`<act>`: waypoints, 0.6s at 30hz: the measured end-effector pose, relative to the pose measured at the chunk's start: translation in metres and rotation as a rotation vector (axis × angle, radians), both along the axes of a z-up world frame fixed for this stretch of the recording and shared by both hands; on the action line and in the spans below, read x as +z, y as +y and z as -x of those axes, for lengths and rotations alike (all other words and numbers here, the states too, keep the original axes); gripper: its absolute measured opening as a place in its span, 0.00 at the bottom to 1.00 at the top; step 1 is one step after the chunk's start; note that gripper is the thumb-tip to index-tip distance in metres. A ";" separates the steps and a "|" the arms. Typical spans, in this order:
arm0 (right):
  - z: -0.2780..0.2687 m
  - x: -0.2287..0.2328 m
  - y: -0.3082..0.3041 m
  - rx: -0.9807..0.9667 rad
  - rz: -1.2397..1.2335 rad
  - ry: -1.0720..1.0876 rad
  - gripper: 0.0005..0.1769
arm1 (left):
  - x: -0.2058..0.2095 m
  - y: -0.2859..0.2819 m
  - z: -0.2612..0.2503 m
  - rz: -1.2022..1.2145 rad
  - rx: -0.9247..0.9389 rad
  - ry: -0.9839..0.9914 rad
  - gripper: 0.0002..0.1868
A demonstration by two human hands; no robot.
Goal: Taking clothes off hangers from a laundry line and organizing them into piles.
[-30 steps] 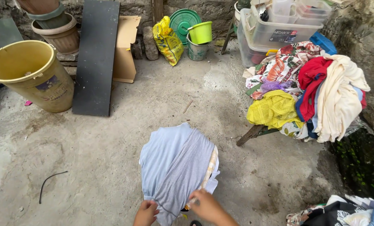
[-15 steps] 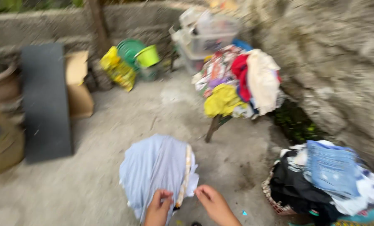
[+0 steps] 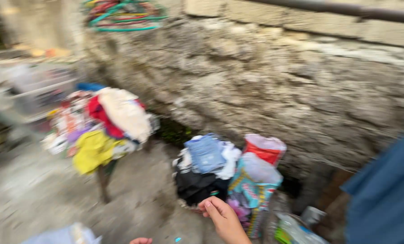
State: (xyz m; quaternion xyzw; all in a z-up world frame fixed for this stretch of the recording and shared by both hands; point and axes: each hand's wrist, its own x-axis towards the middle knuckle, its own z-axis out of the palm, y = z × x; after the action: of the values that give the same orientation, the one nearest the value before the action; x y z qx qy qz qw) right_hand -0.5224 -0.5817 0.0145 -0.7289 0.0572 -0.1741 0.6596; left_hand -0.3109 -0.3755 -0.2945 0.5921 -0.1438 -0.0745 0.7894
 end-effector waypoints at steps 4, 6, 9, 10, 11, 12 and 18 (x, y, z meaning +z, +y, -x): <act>0.078 0.060 -0.073 -0.357 -0.148 0.173 0.15 | 0.018 -0.130 0.018 0.063 -0.228 -0.068 0.12; 0.123 0.072 -0.117 -0.469 0.129 -0.127 0.14 | 0.021 -0.188 0.043 0.118 -0.332 -0.103 0.12; 0.199 0.124 -0.175 -0.793 0.268 -0.185 0.14 | 0.036 -0.271 0.083 0.185 -0.451 -0.138 0.11; 0.224 0.141 -0.195 -0.825 0.273 -0.182 0.14 | 0.052 -0.299 0.106 0.190 -0.483 -0.136 0.11; 0.247 0.158 -0.211 -0.904 0.346 -0.243 0.13 | 0.069 -0.320 0.127 0.110 -0.553 -0.228 0.10; 0.270 0.174 -0.226 -0.982 0.421 -0.302 0.12 | 0.085 -0.341 0.148 0.033 -0.621 -0.324 0.09; 0.341 0.291 -0.317 -1.274 0.762 -0.498 0.19 | 0.403 -0.400 0.305 -0.112 -0.854 -0.598 0.10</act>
State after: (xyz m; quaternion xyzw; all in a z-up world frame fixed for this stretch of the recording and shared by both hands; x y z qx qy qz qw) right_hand -0.8630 -0.8989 0.3052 -0.6713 0.2510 -0.6851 0.1303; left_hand -0.6159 -0.7750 0.1088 0.5173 -0.5874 -0.2251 0.5803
